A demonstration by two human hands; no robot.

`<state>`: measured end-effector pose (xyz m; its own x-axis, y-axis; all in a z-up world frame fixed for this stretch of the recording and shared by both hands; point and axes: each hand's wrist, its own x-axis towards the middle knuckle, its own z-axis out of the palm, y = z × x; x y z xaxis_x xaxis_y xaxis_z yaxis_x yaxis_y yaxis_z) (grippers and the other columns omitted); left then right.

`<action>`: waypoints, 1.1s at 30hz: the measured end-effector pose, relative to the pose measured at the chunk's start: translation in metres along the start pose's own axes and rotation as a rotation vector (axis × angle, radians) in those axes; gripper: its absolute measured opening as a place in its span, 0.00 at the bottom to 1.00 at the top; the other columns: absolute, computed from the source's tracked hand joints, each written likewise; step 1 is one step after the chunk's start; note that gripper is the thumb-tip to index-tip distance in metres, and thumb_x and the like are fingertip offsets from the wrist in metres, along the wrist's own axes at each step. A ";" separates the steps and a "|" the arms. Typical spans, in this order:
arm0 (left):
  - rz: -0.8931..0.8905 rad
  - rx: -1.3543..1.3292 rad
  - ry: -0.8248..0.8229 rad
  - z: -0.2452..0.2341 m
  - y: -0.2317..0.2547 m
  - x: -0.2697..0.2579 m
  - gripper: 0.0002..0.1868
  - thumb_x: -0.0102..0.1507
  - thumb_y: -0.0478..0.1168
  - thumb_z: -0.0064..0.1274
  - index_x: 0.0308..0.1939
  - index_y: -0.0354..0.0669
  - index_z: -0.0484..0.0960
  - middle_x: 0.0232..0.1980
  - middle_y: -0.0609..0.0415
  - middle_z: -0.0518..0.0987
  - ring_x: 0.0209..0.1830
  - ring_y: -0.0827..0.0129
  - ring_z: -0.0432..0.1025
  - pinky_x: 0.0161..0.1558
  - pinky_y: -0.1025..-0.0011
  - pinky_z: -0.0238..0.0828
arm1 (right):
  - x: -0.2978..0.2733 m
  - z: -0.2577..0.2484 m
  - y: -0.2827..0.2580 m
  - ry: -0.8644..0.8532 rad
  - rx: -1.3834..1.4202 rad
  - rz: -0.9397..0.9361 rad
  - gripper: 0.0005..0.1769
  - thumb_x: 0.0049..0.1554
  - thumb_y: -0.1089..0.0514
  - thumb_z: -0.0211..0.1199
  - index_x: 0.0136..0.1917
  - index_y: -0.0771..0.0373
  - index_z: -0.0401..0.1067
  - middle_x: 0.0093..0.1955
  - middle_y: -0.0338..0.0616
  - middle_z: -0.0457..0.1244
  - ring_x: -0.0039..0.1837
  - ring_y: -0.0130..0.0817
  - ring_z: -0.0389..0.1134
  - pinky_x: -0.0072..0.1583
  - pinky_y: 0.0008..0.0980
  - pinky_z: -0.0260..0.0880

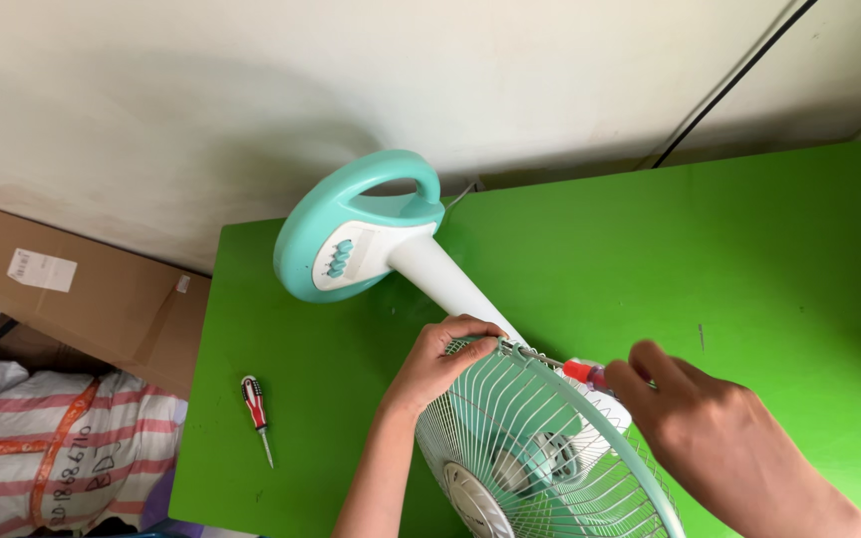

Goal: The person assembles a teal and white table fan on a green table. They attach a plastic ring to the fan head, then secure the front wire cage using a screwdriver to tighten screws at the base of the neck. The fan is then stood upright.

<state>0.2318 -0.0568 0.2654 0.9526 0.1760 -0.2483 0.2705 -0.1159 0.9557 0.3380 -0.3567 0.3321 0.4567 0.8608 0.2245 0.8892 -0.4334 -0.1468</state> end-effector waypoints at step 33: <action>-0.023 0.009 -0.136 -0.017 0.003 0.015 0.13 0.67 0.40 0.57 0.52 0.37 0.86 0.47 0.58 0.85 0.47 0.78 0.74 0.53 0.75 0.72 | 0.032 -0.022 -0.001 -0.192 0.082 0.110 0.07 0.56 0.57 0.59 0.47 0.59 0.65 0.38 0.38 0.64 0.37 0.32 0.72 0.35 0.36 0.72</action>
<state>0.2440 -0.0378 0.2670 0.9561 0.0450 -0.2895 0.2929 -0.1224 0.9483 0.3527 -0.3345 0.3604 0.5296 0.8480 0.0171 0.8257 -0.5108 -0.2394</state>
